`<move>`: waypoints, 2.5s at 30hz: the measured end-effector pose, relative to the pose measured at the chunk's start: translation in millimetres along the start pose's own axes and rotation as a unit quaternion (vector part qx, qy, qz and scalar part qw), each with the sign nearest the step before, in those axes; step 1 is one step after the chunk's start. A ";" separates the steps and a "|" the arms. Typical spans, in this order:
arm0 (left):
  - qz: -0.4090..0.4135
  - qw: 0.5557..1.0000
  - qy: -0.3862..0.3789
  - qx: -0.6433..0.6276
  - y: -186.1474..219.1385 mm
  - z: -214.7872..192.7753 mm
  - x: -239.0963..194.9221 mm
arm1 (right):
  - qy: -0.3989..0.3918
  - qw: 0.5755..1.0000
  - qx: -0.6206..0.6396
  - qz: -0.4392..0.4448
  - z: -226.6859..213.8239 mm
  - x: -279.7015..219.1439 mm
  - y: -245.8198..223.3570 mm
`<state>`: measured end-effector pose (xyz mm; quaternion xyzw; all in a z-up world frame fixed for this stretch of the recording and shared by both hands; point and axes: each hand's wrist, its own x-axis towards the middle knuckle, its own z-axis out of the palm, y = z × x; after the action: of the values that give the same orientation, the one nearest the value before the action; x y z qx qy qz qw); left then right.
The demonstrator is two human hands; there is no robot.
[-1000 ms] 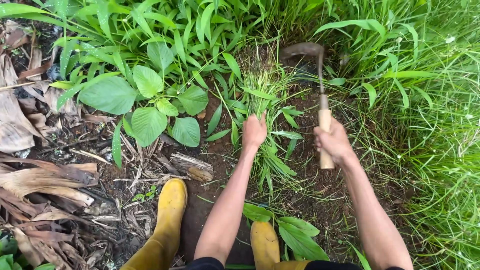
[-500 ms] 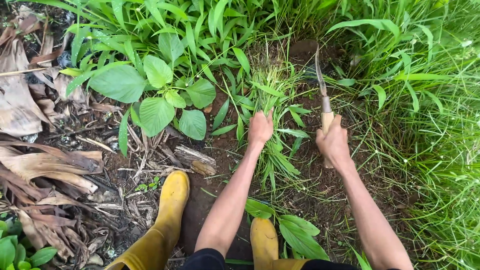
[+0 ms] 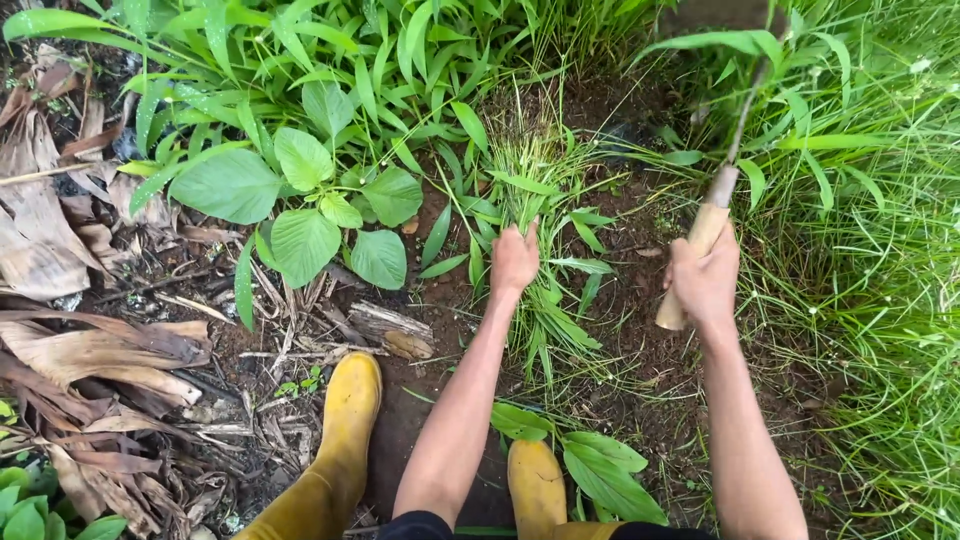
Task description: The person uses a sickle to cut tall grass in a garden area. They gather handfuls of grass with their left hand and slice through the stems near the base with the sickle in their right hand, repeating this process across the patch.
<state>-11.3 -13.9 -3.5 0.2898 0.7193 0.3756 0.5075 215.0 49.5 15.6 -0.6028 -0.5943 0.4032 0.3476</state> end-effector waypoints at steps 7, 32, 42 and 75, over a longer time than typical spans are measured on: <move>0.005 1.000 0.011 0.001 -6.7 5.5 5.2 | -0.101 0.925 -0.366 0.025 47.1 -29.5 -18.1; -0.008 1.000 -0.009 -0.016 -9.0 3.7 3.5 | -0.162 0.972 -0.002 0.171 31.1 4.6 30.7; -0.025 0.996 -0.024 -0.088 -34.6 8.2 31.2 | 0.014 0.997 -0.075 0.015 1.0 -4.0 -15.8; 0.013 0.996 0.029 -0.083 -82.4 36.0 55.0 | -0.138 0.956 -0.239 0.097 24.6 -10.9 18.5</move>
<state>2.4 -6.5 -107.8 0.2444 0.6962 0.4490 0.5039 201.3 36.3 -10.8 -0.6620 -0.6539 0.3600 0.0671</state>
